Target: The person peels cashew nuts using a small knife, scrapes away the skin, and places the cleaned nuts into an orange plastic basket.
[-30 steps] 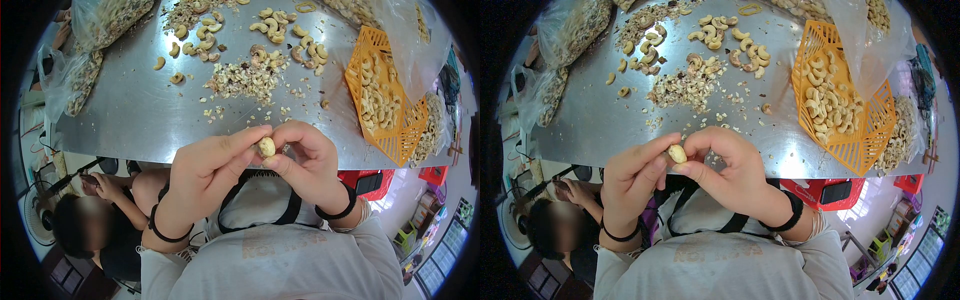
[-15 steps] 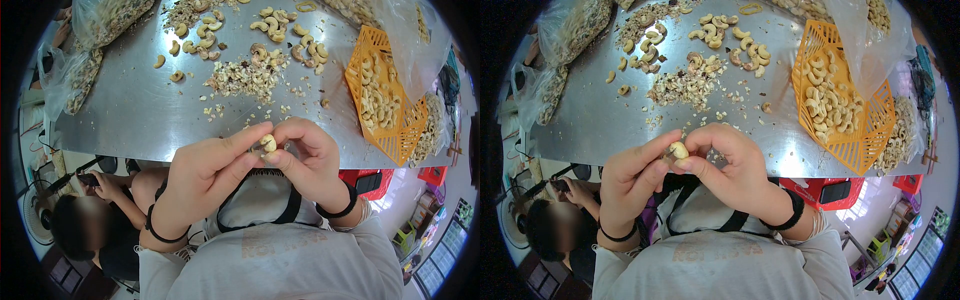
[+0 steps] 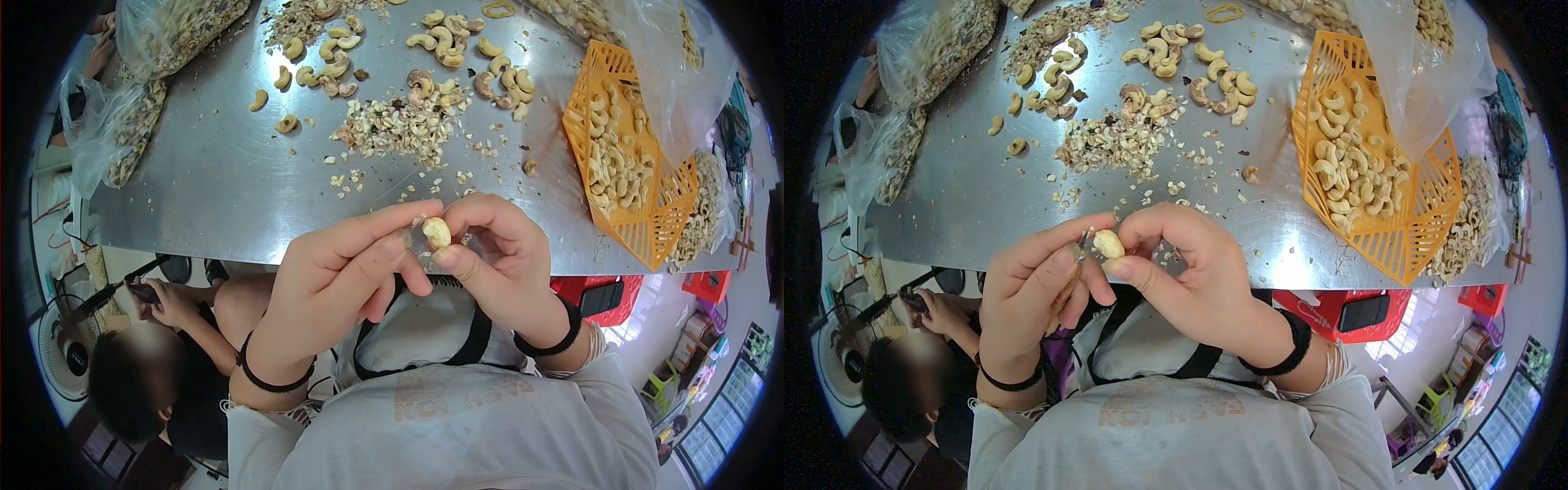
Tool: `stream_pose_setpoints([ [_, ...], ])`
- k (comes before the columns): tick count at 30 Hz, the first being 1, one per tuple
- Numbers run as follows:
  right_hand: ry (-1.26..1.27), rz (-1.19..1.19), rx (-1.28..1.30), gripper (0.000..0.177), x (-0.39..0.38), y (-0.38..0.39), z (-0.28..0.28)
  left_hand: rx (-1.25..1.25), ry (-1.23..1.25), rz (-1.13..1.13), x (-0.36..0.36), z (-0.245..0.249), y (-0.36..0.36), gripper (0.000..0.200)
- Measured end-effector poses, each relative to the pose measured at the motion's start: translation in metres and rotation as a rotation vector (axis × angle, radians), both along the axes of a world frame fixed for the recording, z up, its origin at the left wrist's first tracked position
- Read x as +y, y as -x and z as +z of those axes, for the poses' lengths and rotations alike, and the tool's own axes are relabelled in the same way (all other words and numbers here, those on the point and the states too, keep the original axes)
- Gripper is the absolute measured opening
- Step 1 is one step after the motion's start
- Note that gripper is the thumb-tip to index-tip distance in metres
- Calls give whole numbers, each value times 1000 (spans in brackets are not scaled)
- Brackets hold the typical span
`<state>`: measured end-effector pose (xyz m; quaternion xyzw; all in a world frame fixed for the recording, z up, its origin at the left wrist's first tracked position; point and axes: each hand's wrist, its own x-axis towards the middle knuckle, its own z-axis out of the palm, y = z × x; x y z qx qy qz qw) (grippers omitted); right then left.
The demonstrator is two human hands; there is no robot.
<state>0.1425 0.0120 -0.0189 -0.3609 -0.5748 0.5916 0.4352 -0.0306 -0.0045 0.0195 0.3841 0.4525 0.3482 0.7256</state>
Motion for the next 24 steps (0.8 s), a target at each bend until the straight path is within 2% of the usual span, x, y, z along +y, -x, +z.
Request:
stream_pose_setpoints([
  [7, 78, 0, 42, 13, -2, 0, 1, 27, -46, -17, -1, 1, -4, 31],
  [12, 224, 60, 204, 14, -3, -2, 2, -120, 119, -34, 3, 4, -2, 32],
  [16, 398, 148, 327, 16, 0, -6, 8, -185, 134, 10, 4, 3, -7, 36],
  [18, 412, 153, 354, 16, -1, -6, 9, -286, 161, 24, 4, -1, -7, 36],
  [24, 493, 196, 384, 20, 0, -9, 6, -369, 192, 63, 2, -4, -10, 37],
])
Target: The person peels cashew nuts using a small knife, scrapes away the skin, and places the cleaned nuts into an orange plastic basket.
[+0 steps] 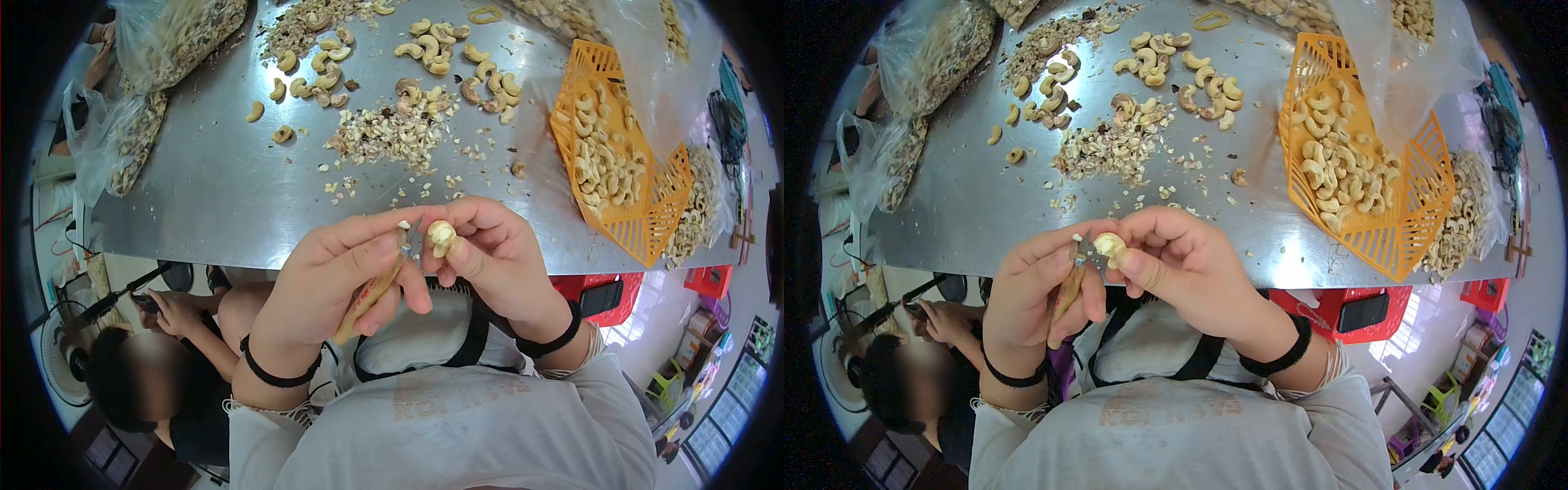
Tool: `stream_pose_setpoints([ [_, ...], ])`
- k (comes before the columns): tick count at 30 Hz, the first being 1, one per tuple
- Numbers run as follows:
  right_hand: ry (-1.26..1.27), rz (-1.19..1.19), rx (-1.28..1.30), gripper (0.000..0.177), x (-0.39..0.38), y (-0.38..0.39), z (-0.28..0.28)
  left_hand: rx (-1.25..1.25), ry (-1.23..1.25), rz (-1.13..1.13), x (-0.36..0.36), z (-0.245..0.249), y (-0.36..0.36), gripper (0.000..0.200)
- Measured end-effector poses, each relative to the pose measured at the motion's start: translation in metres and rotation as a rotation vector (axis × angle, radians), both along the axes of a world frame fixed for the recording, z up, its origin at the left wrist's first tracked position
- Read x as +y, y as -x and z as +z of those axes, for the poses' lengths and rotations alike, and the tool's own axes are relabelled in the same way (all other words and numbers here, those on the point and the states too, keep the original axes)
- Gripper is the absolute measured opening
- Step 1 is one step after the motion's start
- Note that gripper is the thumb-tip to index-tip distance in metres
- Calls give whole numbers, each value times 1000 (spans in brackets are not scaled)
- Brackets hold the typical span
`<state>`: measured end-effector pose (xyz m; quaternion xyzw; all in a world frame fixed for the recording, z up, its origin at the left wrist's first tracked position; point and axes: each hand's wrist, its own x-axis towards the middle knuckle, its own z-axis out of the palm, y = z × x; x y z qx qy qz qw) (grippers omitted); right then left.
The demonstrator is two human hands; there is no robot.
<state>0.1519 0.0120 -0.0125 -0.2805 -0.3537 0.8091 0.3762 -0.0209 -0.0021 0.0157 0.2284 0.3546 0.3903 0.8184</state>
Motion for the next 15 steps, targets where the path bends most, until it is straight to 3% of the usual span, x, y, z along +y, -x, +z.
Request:
stream_pose_setpoints([
  [9, 52, -4, 12, 22, -1, 2, 0, 132, -89, -77, 0, 4, 3, 32],
  [13, 51, 21, 55, 22, -1, 1, -3, 96, -102, -1, -2, 2, -2, 36],
  [15, 48, 22, 58, 22, -1, 1, 0, 46, 12, -37, 0, 4, 1, 36],
])
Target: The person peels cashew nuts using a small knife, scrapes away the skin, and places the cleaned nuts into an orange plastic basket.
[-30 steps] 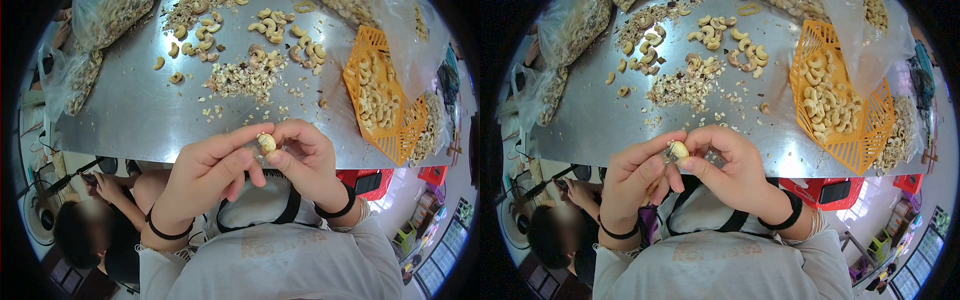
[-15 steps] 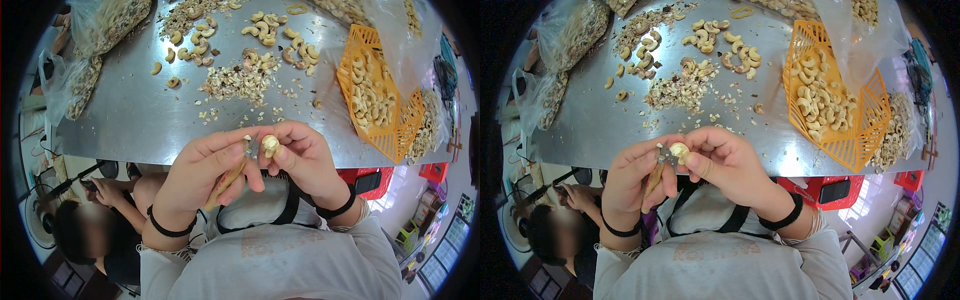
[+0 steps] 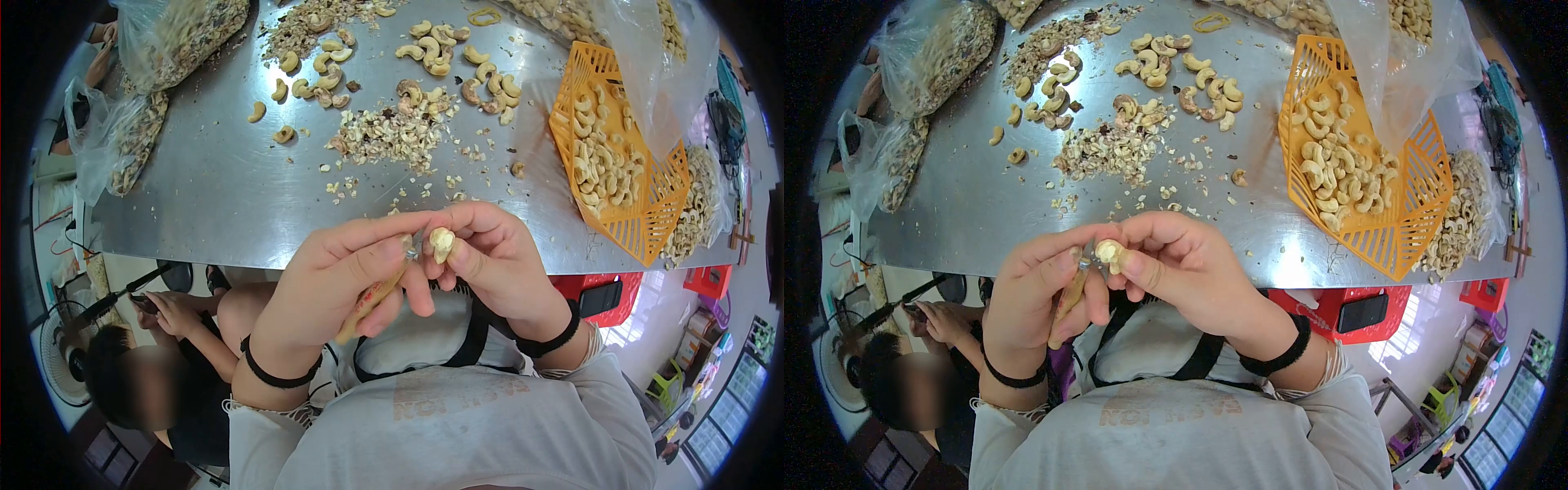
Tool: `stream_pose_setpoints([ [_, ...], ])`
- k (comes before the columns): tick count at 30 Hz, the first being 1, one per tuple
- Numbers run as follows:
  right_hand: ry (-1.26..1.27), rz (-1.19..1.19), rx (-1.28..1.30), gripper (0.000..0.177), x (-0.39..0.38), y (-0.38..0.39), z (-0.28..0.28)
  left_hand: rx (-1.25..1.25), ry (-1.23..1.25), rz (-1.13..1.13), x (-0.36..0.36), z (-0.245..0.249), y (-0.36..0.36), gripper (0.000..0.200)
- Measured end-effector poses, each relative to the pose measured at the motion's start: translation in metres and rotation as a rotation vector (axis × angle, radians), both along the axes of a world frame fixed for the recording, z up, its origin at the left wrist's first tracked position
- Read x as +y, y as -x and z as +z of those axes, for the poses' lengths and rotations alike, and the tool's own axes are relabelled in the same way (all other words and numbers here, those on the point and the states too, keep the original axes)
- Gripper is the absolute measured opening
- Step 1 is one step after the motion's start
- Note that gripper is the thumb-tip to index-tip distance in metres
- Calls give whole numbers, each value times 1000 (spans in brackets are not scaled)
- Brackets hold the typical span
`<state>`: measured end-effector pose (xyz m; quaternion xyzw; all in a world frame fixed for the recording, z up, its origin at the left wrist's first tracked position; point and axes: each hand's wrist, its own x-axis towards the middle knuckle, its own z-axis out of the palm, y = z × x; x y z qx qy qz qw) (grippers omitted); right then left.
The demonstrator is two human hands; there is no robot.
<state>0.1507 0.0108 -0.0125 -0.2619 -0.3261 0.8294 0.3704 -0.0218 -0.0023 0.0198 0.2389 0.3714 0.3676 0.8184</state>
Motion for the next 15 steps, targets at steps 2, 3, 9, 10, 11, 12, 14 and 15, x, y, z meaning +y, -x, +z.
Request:
stream_pose_setpoints([
  [2, -3, 0, 3, 21, 0, 0, 1, -44, -9, -6, 0, -4, 1, 37],
  [3, 1, 3, 9, 21, 0, -1, 0, -87, -18, -12, 0, -6, 2, 37],
  [9, -17, -77, 3, 20, 5, -11, -1, -110, 34, 28, 3, -7, 3, 33],
  [10, -30, -125, -7, 20, 6, -15, 1, -122, 29, 13, 3, -7, 4, 33],
  [11, -37, -140, -20, 20, 7, -19, 3, -64, 16, 45, 2, -8, 4, 34],
  [12, -56, -228, -32, 19, 8, -23, 5, -6, 2, 77, 1, -8, 3, 34],
  [14, -135, -297, -11, 20, 13, -33, 1, -41, 2, 82, 1, -10, 5, 33],
  [15, -140, -306, -20, 20, 13, -38, 2, -62, 8, 100, 1, -11, 4, 33],
])
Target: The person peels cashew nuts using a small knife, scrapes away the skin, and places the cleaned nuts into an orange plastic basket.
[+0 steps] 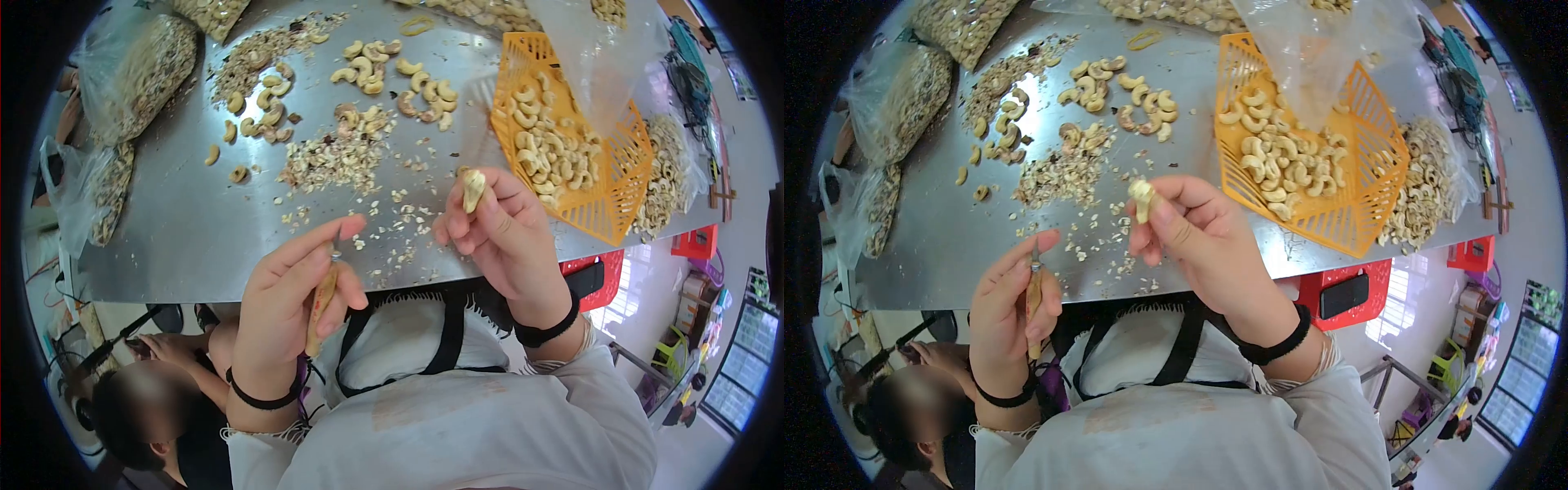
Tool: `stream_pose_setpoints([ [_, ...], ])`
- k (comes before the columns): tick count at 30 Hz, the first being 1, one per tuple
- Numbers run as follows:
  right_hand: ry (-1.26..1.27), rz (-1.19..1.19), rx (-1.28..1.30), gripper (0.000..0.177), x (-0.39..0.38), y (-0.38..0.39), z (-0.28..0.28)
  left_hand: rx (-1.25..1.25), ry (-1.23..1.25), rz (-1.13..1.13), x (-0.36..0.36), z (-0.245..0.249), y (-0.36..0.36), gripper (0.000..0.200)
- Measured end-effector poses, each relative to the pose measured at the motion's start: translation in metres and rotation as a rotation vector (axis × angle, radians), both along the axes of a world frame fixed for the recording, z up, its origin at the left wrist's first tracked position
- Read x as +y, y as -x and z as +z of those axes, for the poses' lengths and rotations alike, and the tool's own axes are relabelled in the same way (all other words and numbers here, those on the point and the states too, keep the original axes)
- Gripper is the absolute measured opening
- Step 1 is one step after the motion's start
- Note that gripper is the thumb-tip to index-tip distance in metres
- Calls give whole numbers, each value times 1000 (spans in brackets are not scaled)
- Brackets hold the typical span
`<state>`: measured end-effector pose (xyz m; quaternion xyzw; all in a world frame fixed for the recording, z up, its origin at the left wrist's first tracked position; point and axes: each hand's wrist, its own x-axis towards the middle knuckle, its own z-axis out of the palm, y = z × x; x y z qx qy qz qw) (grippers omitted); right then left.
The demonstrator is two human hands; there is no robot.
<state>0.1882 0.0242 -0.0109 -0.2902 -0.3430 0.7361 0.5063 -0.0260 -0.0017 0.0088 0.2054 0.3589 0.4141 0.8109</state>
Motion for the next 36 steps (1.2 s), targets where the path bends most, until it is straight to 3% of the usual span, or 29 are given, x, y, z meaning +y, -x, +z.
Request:
stream_pose_setpoints([
  [4, 112, 50, 153, 22, 0, -7, 1, -35, -18, 10, -1, -3, -3, 32],
  [6, 203, 122, 386, 23, 0, -7, 1, -15, -23, 2, -1, -2, -5, 32],
  [13, 274, 117, 484, 24, 0, -13, -1, -11, -27, 4, -2, 0, -4, 32],
  [19, 249, 29, 738, 30, 1, -12, -4, 25, -26, 27, -3, 0, -5, 32],
  [25, 309, -50, 497, 27, -2, -6, 2, 23, -43, 46, -4, 0, -3, 32],
  [27, 182, 51, 353, 23, -5, -2, -5, 47, -35, 61, -3, 0, -2, 31],
  [31, 235, 82, 248, 18, -7, 4, -9, 105, -40, 81, -1, 4, 1, 30],
  [34, 207, 41, 172, 16, -6, 6, -11, 179, -77, 104, 0, 6, 1, 29],
  [36, 185, -2, 0, 15, -5, 5, -11, 402, -112, 48, 4, 9, -1, 27],
])
